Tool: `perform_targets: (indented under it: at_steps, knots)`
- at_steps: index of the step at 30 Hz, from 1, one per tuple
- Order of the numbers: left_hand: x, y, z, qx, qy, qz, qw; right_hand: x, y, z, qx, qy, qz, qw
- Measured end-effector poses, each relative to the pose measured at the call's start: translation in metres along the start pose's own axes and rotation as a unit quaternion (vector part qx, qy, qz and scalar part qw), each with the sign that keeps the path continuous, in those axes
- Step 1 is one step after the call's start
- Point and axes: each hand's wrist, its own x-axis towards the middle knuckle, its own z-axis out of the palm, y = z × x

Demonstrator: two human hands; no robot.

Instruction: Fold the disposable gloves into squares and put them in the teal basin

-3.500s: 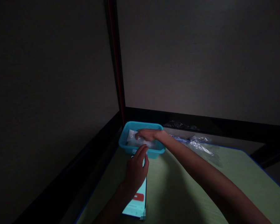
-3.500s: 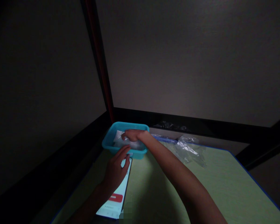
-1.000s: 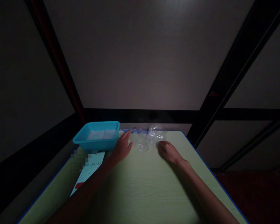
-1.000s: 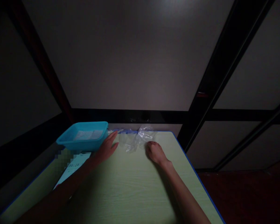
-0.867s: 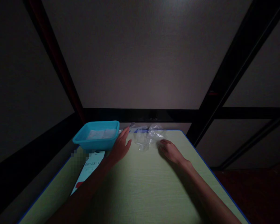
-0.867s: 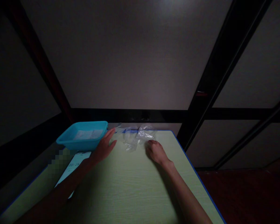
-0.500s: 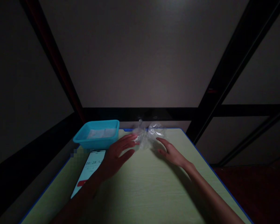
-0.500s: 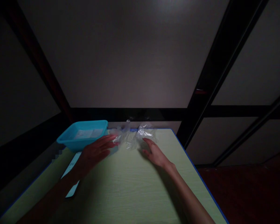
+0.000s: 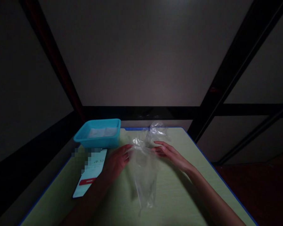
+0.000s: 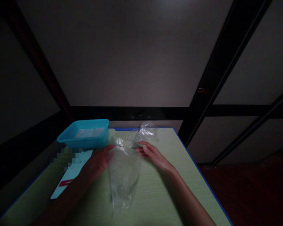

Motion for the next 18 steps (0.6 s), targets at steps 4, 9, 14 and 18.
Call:
perform_targets:
  at_steps: [4,9,14,18]
  knots:
    - [-0.002,-0.020,-0.004,-0.002,0.013,-0.030,0.999,0.000,0.012,-0.002,-0.019,-0.053,-0.021,0.998]
    - [-0.008,-0.026,0.001,-0.016,0.033,-0.055,0.998,-0.004,0.019,-0.006,-0.011,-0.081,-0.008,0.997]
    - [-0.010,-0.027,0.005,-0.026,0.042,-0.068,0.996,-0.010,0.019,-0.005,-0.052,-0.097,-0.029,0.993]
    - [-0.011,-0.027,0.005,-0.039,0.040,-0.073,0.996,-0.009,0.021,0.002,-0.137,-0.056,-0.061,0.987]
